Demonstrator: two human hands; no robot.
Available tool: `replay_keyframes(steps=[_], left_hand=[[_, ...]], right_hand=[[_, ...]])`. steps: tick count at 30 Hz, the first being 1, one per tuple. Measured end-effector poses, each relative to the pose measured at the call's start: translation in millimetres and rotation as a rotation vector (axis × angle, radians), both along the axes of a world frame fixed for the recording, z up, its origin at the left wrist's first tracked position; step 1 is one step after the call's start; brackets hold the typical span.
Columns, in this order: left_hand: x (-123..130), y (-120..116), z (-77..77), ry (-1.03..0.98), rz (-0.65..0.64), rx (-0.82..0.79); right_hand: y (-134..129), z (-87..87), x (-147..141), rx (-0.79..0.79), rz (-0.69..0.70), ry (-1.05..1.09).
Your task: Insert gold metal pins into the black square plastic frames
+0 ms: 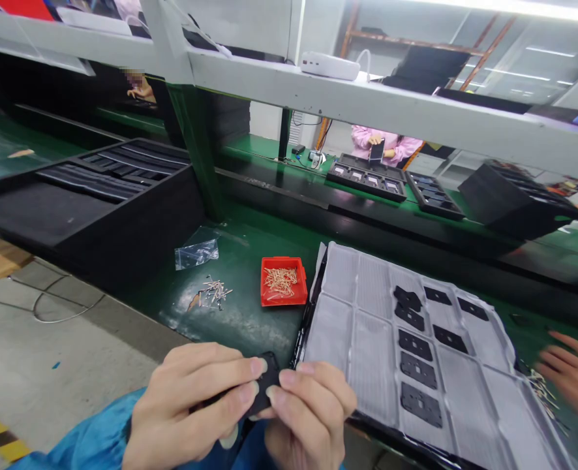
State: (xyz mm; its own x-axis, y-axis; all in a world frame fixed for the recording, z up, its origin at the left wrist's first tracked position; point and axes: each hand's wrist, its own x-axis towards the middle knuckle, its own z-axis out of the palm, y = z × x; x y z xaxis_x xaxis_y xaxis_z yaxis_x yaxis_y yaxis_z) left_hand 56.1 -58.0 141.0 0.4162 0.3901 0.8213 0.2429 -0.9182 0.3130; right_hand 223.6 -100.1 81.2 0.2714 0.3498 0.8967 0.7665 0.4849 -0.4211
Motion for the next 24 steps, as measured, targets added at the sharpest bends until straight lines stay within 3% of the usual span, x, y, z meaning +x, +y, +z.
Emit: replay_keyframes(steps=[3,8,14,18,19,21,22,24], left_hand=[[0.5,-5.2,0.5,-0.027,0.022,-0.036],[-2.1,-2.4,1.7,-0.024,0.024,-0.005],[-6.7,0.3,-2.3,0.043,-0.157,0.018],[-0.7,3.9,-9.7,0.009,-0.098,-0.169],[5.2,16.7,-9.5,0.044,-0.069,-0.257],[24.2,63.8,-6.1,0.172,0.006,-0.466],[37.0,96.5,-3.1,0.303,0.072,-0.603],[65.9,169.0,3.8,0.361,0.161,-0.672]], right_hand=[[10.7,10.5,-5.8,0.229,-0.041,-0.013],[12.0,13.8,1.6,0.272,-0.012,-0.133],[4.8,18.7,4.0,0.234,-0.018,-0.277],[2.5,13.6,1.9,0.027,-0.007,-0.221],[3.3,11.4,2.9,-0.062,-0.019,-0.188],[5.7,6.0,7.1,-0.246,-0.084,-0.094],[7.1,2.9,9.7,-0.312,-0.136,-0.038],[9.0,-3.9,14.5,-0.361,-0.219,0.049]])
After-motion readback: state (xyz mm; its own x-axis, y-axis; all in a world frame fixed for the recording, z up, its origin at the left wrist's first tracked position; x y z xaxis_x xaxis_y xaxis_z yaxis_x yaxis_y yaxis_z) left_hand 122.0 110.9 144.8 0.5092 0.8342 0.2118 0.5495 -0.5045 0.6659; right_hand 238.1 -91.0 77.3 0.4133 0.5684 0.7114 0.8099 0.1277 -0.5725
